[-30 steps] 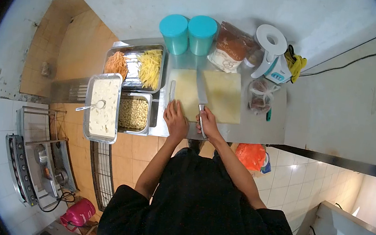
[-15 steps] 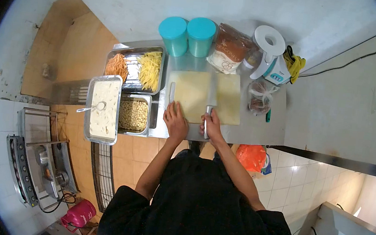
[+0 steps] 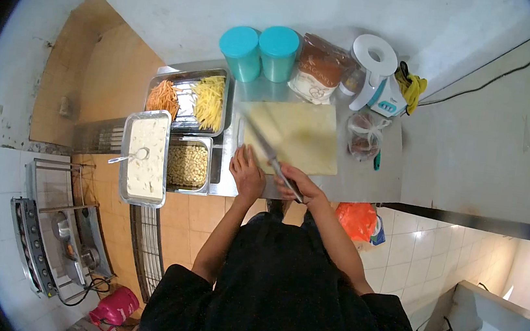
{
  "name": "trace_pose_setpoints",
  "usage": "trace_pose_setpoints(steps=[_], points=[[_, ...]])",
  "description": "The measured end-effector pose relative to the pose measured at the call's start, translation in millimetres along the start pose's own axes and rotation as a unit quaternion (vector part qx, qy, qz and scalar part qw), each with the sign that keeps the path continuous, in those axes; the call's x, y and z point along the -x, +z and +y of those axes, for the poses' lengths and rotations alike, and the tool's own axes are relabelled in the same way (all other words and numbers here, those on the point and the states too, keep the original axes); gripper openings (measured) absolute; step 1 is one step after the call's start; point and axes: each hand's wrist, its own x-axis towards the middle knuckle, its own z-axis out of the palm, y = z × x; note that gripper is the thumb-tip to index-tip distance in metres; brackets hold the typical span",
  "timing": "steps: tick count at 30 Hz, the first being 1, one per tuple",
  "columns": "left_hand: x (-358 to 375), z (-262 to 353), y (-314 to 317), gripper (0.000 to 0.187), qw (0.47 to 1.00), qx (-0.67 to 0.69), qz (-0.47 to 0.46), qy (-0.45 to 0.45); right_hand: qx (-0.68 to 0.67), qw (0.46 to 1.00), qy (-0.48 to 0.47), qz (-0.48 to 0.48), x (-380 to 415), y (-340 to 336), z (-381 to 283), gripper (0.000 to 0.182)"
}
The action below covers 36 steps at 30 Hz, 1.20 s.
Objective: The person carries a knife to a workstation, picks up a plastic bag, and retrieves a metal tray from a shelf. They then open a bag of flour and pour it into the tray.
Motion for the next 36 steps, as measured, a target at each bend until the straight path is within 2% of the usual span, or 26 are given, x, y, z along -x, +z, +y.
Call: trace_pose_setpoints(steps=[1,2,4,5,8,9,11,15,17,18,20,21,22,24,25,27,28,31,33,34,36], points=[[-3,4,-5,0.07,1.0,0.012,0.023,0.002,-0.054,0.993,-0.034,0.098,-14,-5,10,0.036],[-4,8,-11,0.071,0.999,0.024,0.044,0.005,-0.053,0.993,-0.033,0.098,-16,1,10,0.036],[-4,8,-12,0.072,0.998,0.027,0.053,0.022,0.064,0.982,-0.069,0.162,-12,19,6,0.03],[-4,9,-10,0.07,0.999,0.019,0.048,0.01,0.064,0.982,-0.07,0.164,-9,25,3,0.03],[-5,7,-4,0.067,0.998,0.024,0.055,0.006,0.085,0.994,-0.034,0.059,-1,40,-4,0.03],[-4,5,-2,0.067,0.997,0.034,0.069,0.01,0.086,0.994,-0.035,0.06,0,40,-5,0.03],[0,1,-1,0.066,0.998,0.028,0.051,0.013,0.101,0.993,0.018,-0.058,4,37,-9,0.034],[-1,3,-2,0.068,0.999,0.022,0.026,0.004,0.096,0.988,0.057,-0.106,4,8,-3,0.031],[-2,4,-5,0.069,0.999,0.012,0.039,0.008,0.012,1.0,0.006,0.005,1,2,7,0.027],[-4,5,-7,0.071,0.999,0.002,0.051,0.012,0.013,1.0,0.006,0.005,-2,4,9,0.027],[-4,6,-9,0.071,0.999,-0.005,0.05,0.014,-0.029,0.987,-0.058,0.145,-5,16,15,0.025],[-5,7,-10,0.072,0.998,-0.012,0.052,0.016,-0.018,0.994,-0.046,0.094,0,21,6,0.028],[-4,8,-11,0.072,0.999,-0.011,0.049,0.017,-0.02,0.994,-0.046,0.096,7,26,-3,0.028],[-3,8,-13,0.07,0.998,0.03,0.049,0.016,0.058,0.997,0.011,-0.059,17,34,-16,0.031],[-3,7,-12,0.07,0.998,0.03,0.048,0.018,0.057,0.997,0.009,-0.058,20,33,-20,0.031],[0,3,-8,0.07,0.997,0.002,0.06,0.043,0.065,0.974,0.106,-0.191,25,30,-26,0.033],[1,2,-6,0.07,0.997,0.002,0.06,0.043,0.065,0.974,0.105,-0.191,26,27,-26,0.033],[-2,4,-9,0.069,0.995,0.047,0.079,0.039,0.076,0.971,0.147,-0.171,19,6,-8,0.032],[-4,6,-10,0.068,0.998,0.017,0.055,0.014,0.027,0.999,0.006,0.035,2,2,10,0.03],[-5,7,-10,0.068,0.998,0.018,0.056,0.013,0.028,0.999,0.006,0.035,-5,4,14,0.03],[-4,6,-10,0.067,0.999,0.001,0.05,0.018,-0.1,0.99,-0.051,0.091,-13,23,13,0.028]])
